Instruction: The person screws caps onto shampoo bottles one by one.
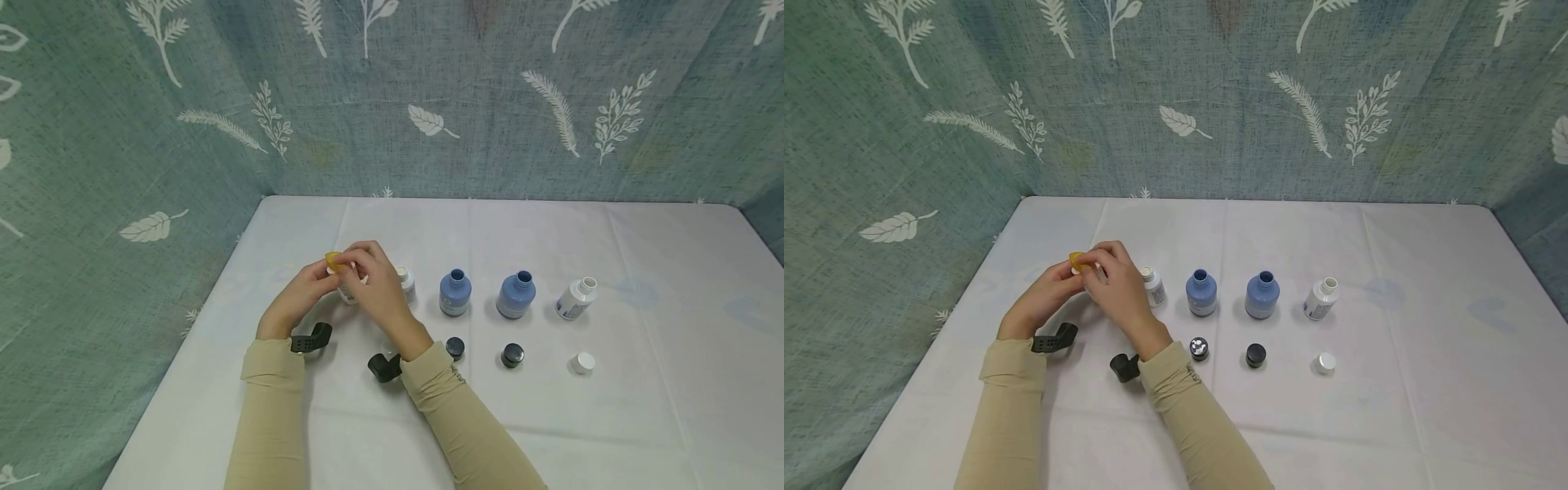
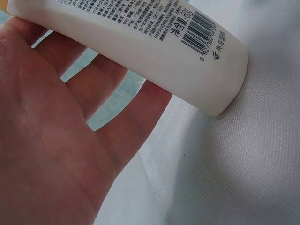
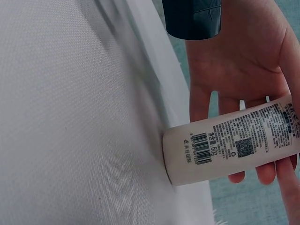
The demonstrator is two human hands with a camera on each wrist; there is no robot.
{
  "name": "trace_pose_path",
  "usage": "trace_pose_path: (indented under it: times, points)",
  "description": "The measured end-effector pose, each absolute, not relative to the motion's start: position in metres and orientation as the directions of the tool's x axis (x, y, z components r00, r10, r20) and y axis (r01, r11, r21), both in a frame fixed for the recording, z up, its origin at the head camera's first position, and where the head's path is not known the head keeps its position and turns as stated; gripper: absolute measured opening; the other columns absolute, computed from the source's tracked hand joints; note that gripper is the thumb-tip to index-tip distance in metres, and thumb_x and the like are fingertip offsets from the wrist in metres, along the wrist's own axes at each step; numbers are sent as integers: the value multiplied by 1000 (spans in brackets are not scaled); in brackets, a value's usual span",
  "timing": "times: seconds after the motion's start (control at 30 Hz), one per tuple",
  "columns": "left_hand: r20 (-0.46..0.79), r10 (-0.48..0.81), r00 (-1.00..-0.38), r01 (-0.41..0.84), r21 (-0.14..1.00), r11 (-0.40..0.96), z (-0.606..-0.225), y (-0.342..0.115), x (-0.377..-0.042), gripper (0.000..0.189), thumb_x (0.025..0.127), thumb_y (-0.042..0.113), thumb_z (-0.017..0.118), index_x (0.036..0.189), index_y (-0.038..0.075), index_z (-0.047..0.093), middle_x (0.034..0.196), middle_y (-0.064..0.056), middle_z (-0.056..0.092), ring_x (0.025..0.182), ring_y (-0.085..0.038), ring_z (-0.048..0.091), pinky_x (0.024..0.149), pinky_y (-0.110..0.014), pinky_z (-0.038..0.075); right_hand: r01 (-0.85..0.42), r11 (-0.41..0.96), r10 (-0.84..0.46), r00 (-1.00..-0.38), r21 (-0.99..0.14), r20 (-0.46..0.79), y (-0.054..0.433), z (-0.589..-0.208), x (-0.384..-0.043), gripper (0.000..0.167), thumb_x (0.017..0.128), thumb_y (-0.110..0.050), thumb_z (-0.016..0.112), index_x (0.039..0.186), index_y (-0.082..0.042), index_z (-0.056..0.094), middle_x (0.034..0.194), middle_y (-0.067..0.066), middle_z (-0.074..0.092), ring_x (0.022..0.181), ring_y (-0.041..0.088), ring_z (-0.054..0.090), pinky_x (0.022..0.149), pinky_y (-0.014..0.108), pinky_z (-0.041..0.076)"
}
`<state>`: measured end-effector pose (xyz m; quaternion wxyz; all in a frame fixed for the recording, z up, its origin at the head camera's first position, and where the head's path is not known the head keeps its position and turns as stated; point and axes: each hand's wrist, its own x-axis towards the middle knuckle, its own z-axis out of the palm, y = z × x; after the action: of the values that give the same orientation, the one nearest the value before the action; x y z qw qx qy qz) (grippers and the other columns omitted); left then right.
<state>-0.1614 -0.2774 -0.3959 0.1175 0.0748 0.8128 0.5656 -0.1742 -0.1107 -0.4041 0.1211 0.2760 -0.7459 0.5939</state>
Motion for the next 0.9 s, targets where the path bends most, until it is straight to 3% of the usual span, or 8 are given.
trace_pose_path:
  times: [0.17, 0.43, 0.9]
  points:
    - [-92, 254, -963, 1, 939, 345, -404, -282, -165, 44, 92, 31, 49, 131, 12, 44, 133, -4, 42, 125, -19, 31, 100, -50, 22, -575, 163, -287, -805, -802, 519, -111, -405, -174, 13, 86, -18, 58, 97, -17, 64, 109, -8, 50, 78, 5, 47, 66, 22, 42]
    - [-81, 267, -960, 17, 938, 347, -385, -275, -156, 45, 91, 26, 51, 131, 6, 43, 133, -9, 42, 124, -23, 32, 100, -51, 22, -583, 162, -304, -797, -796, 522, -112, -403, -174, 15, 87, -11, 56, 99, -16, 64, 111, -8, 51, 98, 0, 47, 74, 28, 46]
    - [-106, 255, -961, -13, 940, 340, -385, -273, -155, 43, 91, 28, 50, 128, 7, 46, 132, -6, 43, 124, -20, 32, 101, -50, 20, -549, 190, -289, -824, -814, 488, -111, -404, -172, 16, 84, -14, 58, 98, -18, 64, 110, -7, 47, 84, 12, 50, 70, 28, 44]
